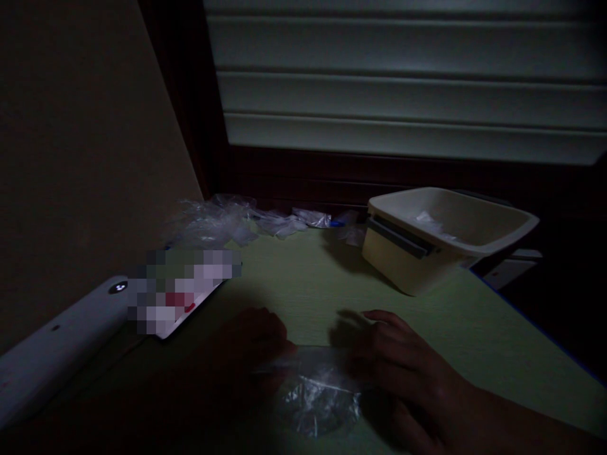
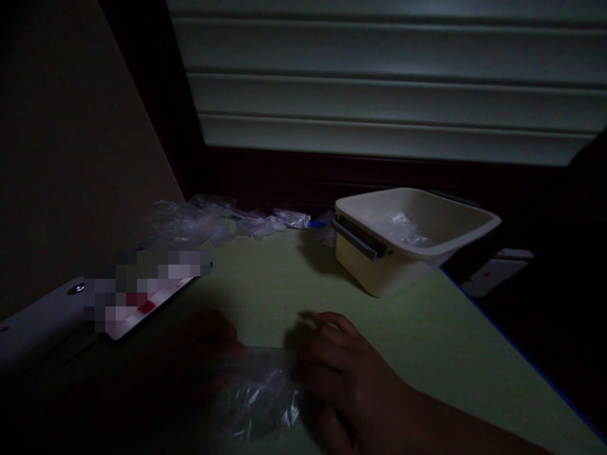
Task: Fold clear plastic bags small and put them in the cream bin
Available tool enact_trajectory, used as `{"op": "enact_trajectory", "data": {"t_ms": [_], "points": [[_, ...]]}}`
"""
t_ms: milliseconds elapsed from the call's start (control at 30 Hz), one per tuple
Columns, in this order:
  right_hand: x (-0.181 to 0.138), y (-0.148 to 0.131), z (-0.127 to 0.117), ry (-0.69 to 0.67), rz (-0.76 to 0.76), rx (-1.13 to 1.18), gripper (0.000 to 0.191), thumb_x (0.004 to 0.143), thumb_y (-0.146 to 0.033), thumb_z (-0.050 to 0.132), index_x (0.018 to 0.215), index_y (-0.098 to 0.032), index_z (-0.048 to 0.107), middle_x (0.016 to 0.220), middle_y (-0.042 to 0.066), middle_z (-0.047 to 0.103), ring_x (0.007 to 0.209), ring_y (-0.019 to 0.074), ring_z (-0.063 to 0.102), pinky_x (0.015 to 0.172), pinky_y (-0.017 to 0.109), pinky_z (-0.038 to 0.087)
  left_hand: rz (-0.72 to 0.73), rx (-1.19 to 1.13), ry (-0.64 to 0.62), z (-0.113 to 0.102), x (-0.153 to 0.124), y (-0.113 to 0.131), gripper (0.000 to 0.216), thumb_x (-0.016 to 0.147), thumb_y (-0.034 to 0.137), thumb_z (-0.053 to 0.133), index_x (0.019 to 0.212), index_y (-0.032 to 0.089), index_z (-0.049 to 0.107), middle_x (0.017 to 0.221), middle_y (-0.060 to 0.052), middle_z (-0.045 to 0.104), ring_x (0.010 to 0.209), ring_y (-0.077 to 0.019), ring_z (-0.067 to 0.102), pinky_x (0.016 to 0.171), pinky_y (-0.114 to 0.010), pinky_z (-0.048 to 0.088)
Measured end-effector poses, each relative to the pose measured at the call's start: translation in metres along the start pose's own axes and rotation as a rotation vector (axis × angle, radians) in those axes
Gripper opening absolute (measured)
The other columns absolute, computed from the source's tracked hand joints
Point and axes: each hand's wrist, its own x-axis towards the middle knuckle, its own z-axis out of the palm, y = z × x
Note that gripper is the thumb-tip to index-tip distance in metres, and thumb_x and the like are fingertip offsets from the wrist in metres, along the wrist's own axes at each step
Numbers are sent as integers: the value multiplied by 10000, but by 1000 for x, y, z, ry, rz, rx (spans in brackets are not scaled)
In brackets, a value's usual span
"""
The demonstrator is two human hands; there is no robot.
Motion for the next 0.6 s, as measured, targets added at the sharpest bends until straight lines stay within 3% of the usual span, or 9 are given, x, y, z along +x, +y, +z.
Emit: {"op": "enact_trajectory", "data": {"t_ms": [133, 300, 467, 600], "points": [[-2, 1, 2, -54, -11, 35, 392, 635, -119, 454, 983, -193, 616, 815, 73, 698, 770, 234, 659, 946, 473, 442, 97, 33, -43, 2, -1, 1, 180, 880, 72, 476, 995, 193, 544, 918, -21, 590, 810, -180, 523, 725, -307, 383], [0, 0, 2, -44, -32, 58, 400, 676, -81, 486, 1032, -208, 613, 881, 76, 732, 859, 238, 691, 908, 426, 501, 171, 127, -47, 5, -1, 3, 174, 926, 53, 420, 911, 181, 538, 860, -16, 608, 765, -182, 510, 712, -330, 349], [2, -2, 1, -101, -55, 46, 463, 754, -89, 544, 1215, -112, 581, 1173, 158, 675, 1152, 245, 599, 1018, 396, 451, 192, 91, -123, 1, 0, 5, 146, 965, 84, 412, 952, 168, 530, 934, -32, 636, 834, -193, 532, 765, -348, 363], [1, -3, 0, -227, -36, 56, 456, 837, -216, 608, 1266, -65, 576, 1283, 178, 593, 1225, 272, 535, 1051, 412, 415, 239, 97, -123, -4, 4, 8, 190, 957, 56, 368, 948, 157, 528, 915, -37, 645, 810, -183, 543, 767, -344, 390]]}}
